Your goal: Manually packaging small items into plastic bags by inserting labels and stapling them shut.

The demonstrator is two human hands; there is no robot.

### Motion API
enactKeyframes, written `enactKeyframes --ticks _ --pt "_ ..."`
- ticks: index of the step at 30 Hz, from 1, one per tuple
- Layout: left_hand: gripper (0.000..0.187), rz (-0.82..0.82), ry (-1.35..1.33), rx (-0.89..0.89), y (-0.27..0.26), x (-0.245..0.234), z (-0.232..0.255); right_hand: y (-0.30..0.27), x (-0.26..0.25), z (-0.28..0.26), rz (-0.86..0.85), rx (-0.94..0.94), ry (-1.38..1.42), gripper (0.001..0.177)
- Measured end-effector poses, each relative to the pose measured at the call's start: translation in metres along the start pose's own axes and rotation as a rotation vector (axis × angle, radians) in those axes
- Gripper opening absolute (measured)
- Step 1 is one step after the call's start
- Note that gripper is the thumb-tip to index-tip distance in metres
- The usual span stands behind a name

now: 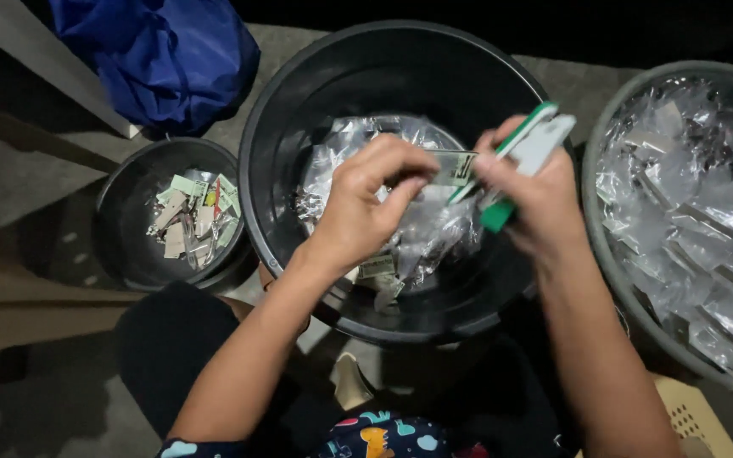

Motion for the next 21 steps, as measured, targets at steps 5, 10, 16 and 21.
enactKeyframes --ticks 5,10,16,21 --pt "0.047 0.123 0.028 -0.203 -0.011 0.003 -0.028 0.011 -0.057 0.050 0.396 0.255 0.924 0.032" --pt "0.026 0.092 0.192 -0.077 -0.012 0.019 -0.035 0.009 -0.046 -0.001 0.435 -0.307 0.167 0.024" --pt "0.026 0.056 0.180 -0.075 -0.016 0.054 -0.039 0.025 -0.025 0.021 0.498 -0.331 -0.323 0.029" --pt "0.029 -0.072 0.112 -0.195 -0.009 0.065 -0.055 0.037 -0.039 0.031 0.496 -0.139 -0.344 0.036"
Point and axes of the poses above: each hand's wrist, its own y-axis towards the middle knuckle, its own x-axis out of the palm, z = x × y, the point moved 8 cm from there along y, towards the middle knuckle, and after that the axes turned 8 degrees about x, right-handed, at the moved point
